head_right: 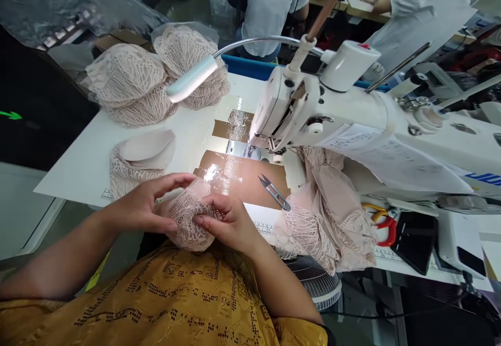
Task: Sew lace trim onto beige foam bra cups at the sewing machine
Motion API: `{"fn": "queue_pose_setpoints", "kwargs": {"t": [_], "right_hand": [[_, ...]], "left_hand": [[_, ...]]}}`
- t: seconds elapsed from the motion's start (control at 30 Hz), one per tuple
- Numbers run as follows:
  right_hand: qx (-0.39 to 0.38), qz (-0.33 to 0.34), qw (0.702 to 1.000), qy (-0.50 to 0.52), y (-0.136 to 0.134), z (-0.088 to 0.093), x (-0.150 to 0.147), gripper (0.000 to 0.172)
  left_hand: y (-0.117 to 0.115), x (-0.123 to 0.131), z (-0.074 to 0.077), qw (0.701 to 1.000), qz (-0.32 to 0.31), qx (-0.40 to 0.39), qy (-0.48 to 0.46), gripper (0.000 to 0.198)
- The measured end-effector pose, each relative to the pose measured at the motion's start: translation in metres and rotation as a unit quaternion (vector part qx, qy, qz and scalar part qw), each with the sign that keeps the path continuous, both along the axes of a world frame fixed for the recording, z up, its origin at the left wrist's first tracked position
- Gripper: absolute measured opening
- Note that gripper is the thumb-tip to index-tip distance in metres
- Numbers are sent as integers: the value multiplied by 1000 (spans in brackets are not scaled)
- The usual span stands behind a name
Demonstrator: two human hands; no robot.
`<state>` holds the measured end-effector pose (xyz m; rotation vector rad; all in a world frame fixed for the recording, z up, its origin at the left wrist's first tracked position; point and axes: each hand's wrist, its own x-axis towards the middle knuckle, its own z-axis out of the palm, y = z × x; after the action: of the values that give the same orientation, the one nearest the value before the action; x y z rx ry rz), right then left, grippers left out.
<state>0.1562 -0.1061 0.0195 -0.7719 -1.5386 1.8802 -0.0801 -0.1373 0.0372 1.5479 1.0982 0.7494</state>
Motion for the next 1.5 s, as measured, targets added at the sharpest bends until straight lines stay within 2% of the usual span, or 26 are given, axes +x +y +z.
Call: {"fn": "queue_pose_setpoints", "kwargs": {"t": [0.07, 0.13, 0.27, 0.37, 0.43, 0.63, 0.9, 1.07, 1.17, 1.3, 1.4, 1.5], "right_hand": [[35, -7, 999, -19, -1, 0, -2, 10], [70, -43, 996, -37, 0, -1, -3, 13], [85, -120, 988, -43, 0, -2, -5, 15], [76, -144, 986, -42, -1, -2, -9, 14], [78, -145, 985, -52, -2, -1, -12, 14], [110, -143, 977, -110, -3, 0, -16, 17], [103, -136, 977, -128, -4, -1, -14, 19], [75, -97, 989, -84, 5, -3, -7, 16], [63, -70, 994, -63, 11, -1, -3, 21], [111, -57, 986, -107, 13, 5, -2, 19], [85, -70, 989, -94, 12, 8, 1, 23], [59, -83, 992, -77, 13, 9, 5, 23]], "left_hand": [[1, 10, -5, 999, -40, -17, -9, 58], [-2, 16, -8, 998, -61, -9, -5, 43], [-9, 15, -7, 995, -88, 16, 44, 40], [-11, 12, -3, 994, -68, 48, 66, 46], [-10, 11, -1, 995, -43, 59, 68, 45], [1, 18, 4, 995, -7, 78, 61, 20], [7, 24, 1, 997, -17, 66, 31, 16], [8, 25, 0, 999, -4, 31, -25, 16], [9, 28, -1, 999, 4, 23, -31, 18], [11, 33, -4, 1000, -11, 14, -19, 23], [16, 35, -5, 997, -41, -18, -61, 27], [22, 36, -4, 990, -57, -63, -115, 21]]}}
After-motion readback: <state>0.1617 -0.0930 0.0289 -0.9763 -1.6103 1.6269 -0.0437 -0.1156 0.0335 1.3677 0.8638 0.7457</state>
